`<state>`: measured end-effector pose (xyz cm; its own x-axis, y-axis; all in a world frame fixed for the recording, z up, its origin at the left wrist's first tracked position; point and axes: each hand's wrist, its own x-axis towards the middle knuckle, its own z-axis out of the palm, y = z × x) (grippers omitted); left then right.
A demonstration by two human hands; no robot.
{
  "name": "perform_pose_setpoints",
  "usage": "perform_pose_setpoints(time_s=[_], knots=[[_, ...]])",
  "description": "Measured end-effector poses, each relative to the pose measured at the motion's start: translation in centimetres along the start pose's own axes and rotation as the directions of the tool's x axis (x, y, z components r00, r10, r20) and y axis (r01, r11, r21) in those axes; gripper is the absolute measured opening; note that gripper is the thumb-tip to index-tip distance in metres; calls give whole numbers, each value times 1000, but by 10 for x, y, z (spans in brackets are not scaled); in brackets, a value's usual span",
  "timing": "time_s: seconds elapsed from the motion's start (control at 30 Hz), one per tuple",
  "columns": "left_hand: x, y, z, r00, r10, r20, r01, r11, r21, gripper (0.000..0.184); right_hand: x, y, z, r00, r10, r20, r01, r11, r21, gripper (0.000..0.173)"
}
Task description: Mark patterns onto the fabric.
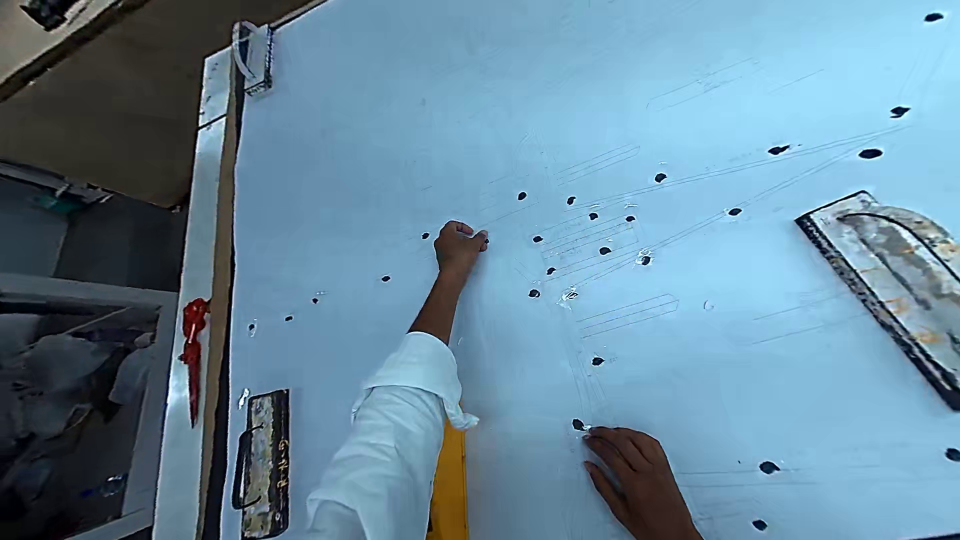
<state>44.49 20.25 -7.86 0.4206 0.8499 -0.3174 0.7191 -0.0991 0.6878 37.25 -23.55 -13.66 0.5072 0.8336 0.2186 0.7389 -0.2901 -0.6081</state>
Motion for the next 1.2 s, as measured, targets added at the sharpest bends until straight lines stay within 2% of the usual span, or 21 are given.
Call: perform_pose_setpoints(time_s=[0.1,0.17,0.3,0.37,0.47,0.53,0.6,0.67,0.73,0.83,0.9,1.0,1.1,1.2], knots=[[-7,8,-11,997,-49,54,34,964,263,45,-2,0,1,1000,7,0,-7,1000,-6,30],[-25,5,-24,993,-53,103,11,927,375,45,-3,0,1,1000,3,-2,-3,1000,-9,31],[-97,-10,-68,960,39,279,-154,902,403,37,3,-6,-2,1000,-13,15,13,999,-32,34],[-155,-23,-105,943,103,317,-218,911,351,33,7,-17,-5,998,-27,48,28,999,-31,35],[-253,-66,-157,967,163,194,-205,954,218,23,13,-49,1,992,-81,95,74,994,81,36],[-316,-114,-174,990,115,76,-124,985,121,21,10,-81,13,980,-145,136,117,974,195,36],[-364,-164,-174,999,23,-33,-22,1000,20,24,8,-116,27,957,-229,176,173,943,283,37],[-395,-199,-166,995,-81,-64,75,993,-95,25,4,-150,39,929,-308,205,236,920,313,42],[-415,-217,-154,992,-125,-16,120,974,-192,28,-2,-175,49,914,-347,210,283,916,283,48],[-422,-221,-137,995,-92,27,96,961,-259,29,-4,-188,60,924,-333,189,279,924,262,38],[-420,-217,-127,997,-80,10,79,955,-286,23,-2,-188,61,929,-326,173,283,930,236,32],[-422,-208,-126,997,-72,-40,54,936,-349,13,-4,-185,63,935,-327,135,300,935,189,33],[-437,-197,-134,994,-89,-59,51,884,-465,12,-7,-188,62,943,-313,113,295,944,148,33],[-453,-198,-133,989,-138,-52,95,865,-493,11,-8,-191,62,949,-288,127,273,954,123,32]])
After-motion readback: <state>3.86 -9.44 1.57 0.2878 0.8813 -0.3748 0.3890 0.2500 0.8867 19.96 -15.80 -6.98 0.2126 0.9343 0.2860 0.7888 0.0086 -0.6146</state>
